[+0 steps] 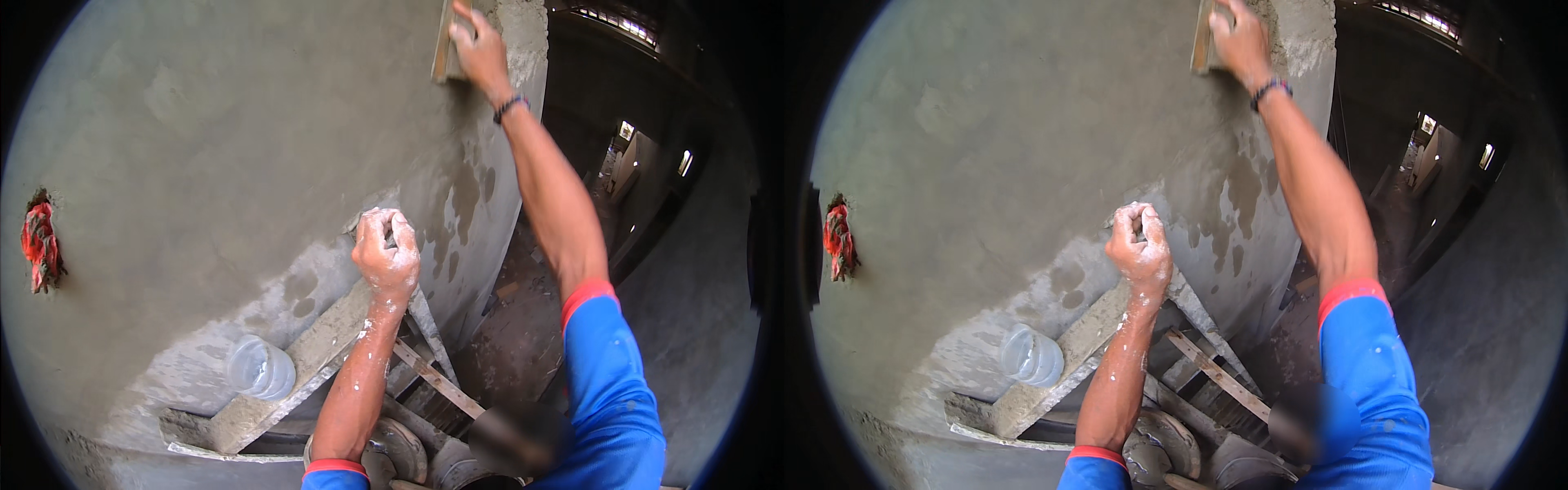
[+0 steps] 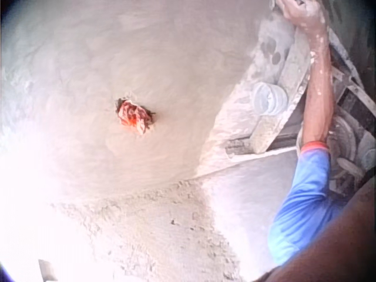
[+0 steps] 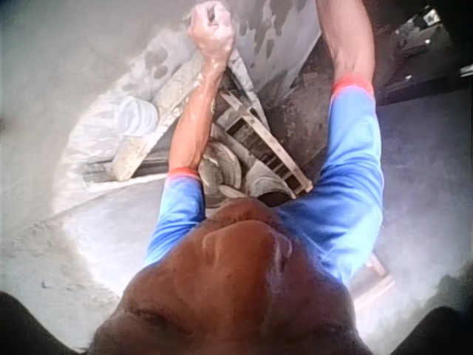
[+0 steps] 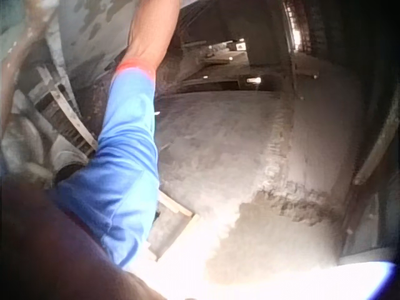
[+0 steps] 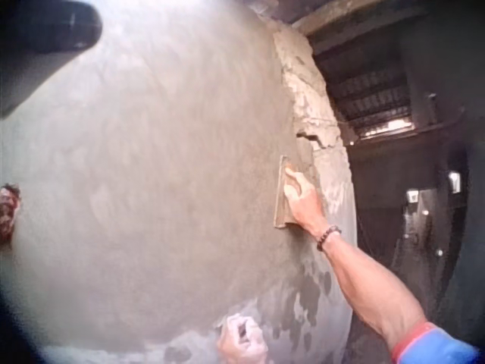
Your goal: The person applies plaster to a wall using a trowel and smooths it out by hand and with the tool, periodically reaching into a bucket to gather more material.
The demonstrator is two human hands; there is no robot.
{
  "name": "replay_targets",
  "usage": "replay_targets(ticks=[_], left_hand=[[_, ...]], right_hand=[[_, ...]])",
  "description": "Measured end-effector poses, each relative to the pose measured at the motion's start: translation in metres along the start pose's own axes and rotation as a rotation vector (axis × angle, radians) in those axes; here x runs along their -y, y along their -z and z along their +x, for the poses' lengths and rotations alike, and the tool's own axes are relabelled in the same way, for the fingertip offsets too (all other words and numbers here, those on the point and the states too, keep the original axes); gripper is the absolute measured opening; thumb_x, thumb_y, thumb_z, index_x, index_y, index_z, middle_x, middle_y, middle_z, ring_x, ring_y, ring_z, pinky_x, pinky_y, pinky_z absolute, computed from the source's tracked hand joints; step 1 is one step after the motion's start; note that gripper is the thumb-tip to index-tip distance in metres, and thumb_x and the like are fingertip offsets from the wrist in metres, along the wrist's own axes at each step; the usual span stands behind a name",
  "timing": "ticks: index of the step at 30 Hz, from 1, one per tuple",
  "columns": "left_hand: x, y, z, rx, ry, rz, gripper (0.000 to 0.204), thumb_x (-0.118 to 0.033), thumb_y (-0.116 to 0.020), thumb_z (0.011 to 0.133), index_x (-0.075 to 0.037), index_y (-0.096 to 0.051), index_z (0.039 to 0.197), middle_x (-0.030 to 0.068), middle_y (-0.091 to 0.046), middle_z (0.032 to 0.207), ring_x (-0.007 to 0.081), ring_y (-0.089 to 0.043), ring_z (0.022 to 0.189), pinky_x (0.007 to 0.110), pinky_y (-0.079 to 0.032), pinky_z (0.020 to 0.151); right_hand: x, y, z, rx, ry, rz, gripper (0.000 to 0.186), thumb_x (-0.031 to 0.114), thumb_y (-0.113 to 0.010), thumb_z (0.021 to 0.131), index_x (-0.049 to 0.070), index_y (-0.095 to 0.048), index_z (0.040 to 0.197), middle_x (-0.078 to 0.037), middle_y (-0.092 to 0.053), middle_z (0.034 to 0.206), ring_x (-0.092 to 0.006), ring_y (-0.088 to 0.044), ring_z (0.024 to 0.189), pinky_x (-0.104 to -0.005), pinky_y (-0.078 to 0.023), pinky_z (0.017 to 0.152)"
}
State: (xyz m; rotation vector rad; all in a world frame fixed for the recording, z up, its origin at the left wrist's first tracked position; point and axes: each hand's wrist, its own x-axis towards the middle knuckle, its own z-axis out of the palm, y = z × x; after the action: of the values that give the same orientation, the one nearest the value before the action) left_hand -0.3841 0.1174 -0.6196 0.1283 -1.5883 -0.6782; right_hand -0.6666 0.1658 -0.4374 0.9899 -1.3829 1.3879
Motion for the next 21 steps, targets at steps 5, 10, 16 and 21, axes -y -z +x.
replay_targets(ticks=[5,10,16,21], left_hand=[[-0.01,0.01,0.007,-0.016,0.097,-0.02,0.007,-0.004,-0.062,0.092,0.002,-0.062,0.09,0.0028,-0.062,0.072,0.0068,-0.054,0.064,0.025,-0.045,0.06],[-0.014,-0.001,0.008,0.016,0.122,0.004,0.005,-0.004,-0.062,0.09,0.001,-0.062,0.089,0.0071,-0.064,0.075,0.0144,-0.06,0.066,0.029,-0.049,0.063],[-0.01,0.018,0.012,0.043,0.037,0.128,0.009,-0.009,-0.064,0.091,0.0,-0.063,0.09,0.0114,-0.065,0.072,0.0155,-0.062,0.067,0.033,-0.052,0.068],[-0.003,0.034,-0.037,0.259,0.412,0.181,0.024,-0.023,-0.056,0.095,-0.006,-0.068,0.107,0.0196,-0.071,0.099,0.0317,-0.07,0.095,0.044,-0.052,0.081]], right_hand=[[0.023,0.002,-0.183,0.085,-0.361,0.089,0.044,0.02,-0.062,0.093,0.011,-0.06,0.135,-0.017,-0.063,0.132,-0.0353,-0.059,0.123,-0.0399,-0.046,0.105],[0.003,0.041,-0.376,0.25,-0.902,-0.01,0.046,0.015,-0.062,0.093,0.008,-0.057,0.138,-0.018,-0.062,0.135,-0.031,-0.058,0.126,-0.0379,-0.044,0.106],[0.026,0.147,-0.388,0.651,-1.19,0.314,0.04,0.016,-0.063,0.096,0.012,-0.053,0.135,-0.007,-0.065,0.109,-0.0162,-0.06,0.103,-0.0338,-0.05,0.093],[0.082,0.258,-0.31,1.041,-1.331,0.263,0.048,0.029,-0.081,0.084,0.011,-0.052,0.118,-0.006,-0.064,0.093,-0.012,-0.06,0.072,-0.029,-0.052,0.068]])
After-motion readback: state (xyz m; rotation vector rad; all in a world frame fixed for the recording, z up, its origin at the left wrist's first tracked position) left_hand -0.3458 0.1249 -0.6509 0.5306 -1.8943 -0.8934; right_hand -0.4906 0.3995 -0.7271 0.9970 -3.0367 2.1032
